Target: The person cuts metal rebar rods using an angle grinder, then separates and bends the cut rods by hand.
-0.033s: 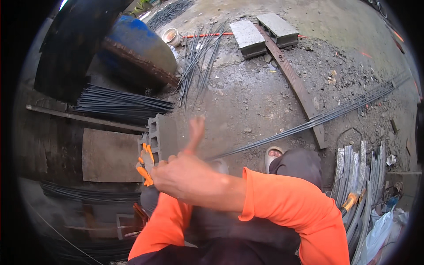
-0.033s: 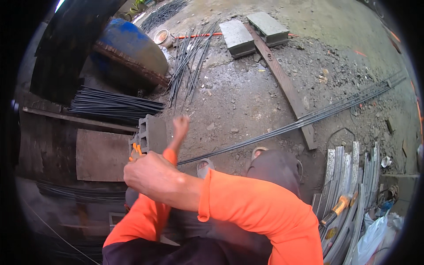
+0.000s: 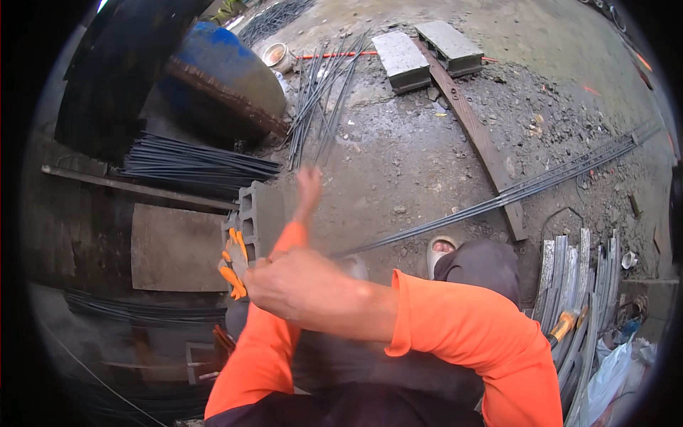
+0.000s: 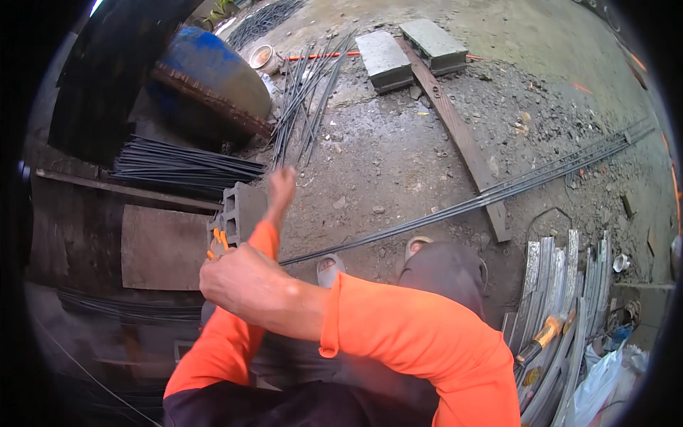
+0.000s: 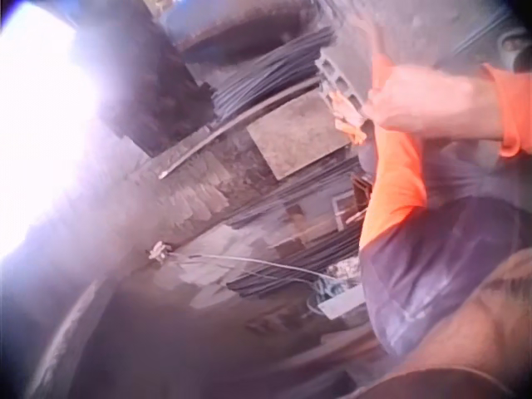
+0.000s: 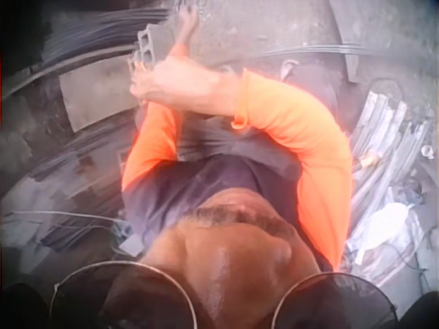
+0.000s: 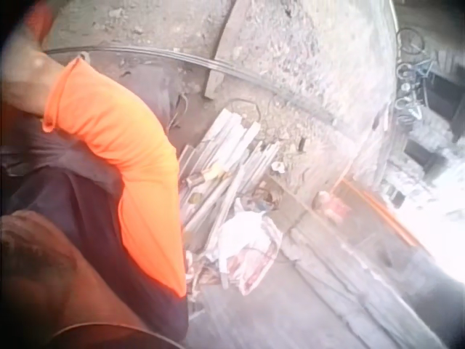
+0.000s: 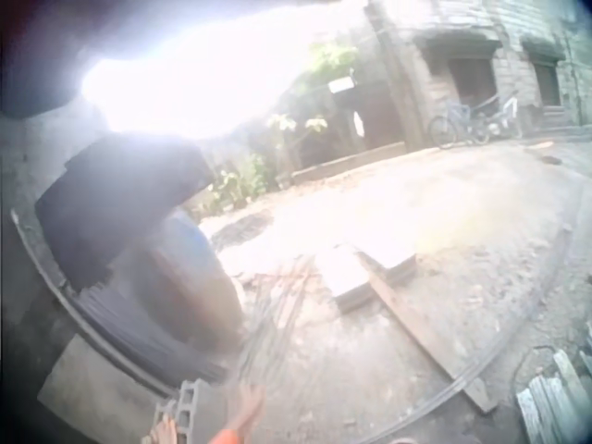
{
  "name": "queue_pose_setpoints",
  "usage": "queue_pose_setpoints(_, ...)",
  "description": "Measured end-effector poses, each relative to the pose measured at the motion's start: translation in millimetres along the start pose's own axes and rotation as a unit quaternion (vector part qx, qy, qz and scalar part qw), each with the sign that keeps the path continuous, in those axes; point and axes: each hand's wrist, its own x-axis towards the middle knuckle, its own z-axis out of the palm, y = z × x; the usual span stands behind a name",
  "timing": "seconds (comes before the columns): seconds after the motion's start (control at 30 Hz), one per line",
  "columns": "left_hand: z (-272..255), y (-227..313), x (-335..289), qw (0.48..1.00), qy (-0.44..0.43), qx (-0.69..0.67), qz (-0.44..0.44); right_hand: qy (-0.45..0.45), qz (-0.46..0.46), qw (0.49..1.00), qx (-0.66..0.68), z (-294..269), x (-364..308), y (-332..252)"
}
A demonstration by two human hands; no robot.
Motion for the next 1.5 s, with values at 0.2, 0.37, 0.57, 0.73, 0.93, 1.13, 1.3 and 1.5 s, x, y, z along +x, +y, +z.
queue_pose_setpoints(0.2,-8,115,149,0.999,0.027,0.029,0.032,-0.079,0.070,0.994,-0.028,3,-7,29)
queue_pose_setpoints(0.37,40,32,-15,0.976,-0.199,-0.006,0.084,-0.037,0.046,0.997,-0.055,-5,2,11)
queue_pose_setpoints(0.57,80,53,-245,0.904,-0.416,0.097,-0.021,-0.062,0.078,0.993,-0.055,9,3,4)
queue_pose_setpoints(0.73,79,97,-242,0.863,-0.473,0.157,-0.078,-0.094,0.098,0.990,-0.047,-7,-7,19)
queue_pose_setpoints(0.93,105,65,-222,0.849,-0.496,0.177,-0.044,-0.182,0.121,0.975,0.024,-12,9,18)
queue_pose_setpoints(1.13,111,80,-209,0.866,-0.500,0.013,0.011,-0.229,0.143,0.963,-0.001,-19,-5,24)
queue_pose_setpoints(1.3,95,77,-200,0.840,-0.534,-0.070,-0.066,-0.215,0.090,0.972,-0.024,-28,-8,29)
queue_pose_setpoints(1.5,123,30,-180,0.801,-0.562,-0.091,-0.184,-0.182,0.150,0.972,-0.007,-24,10,20)
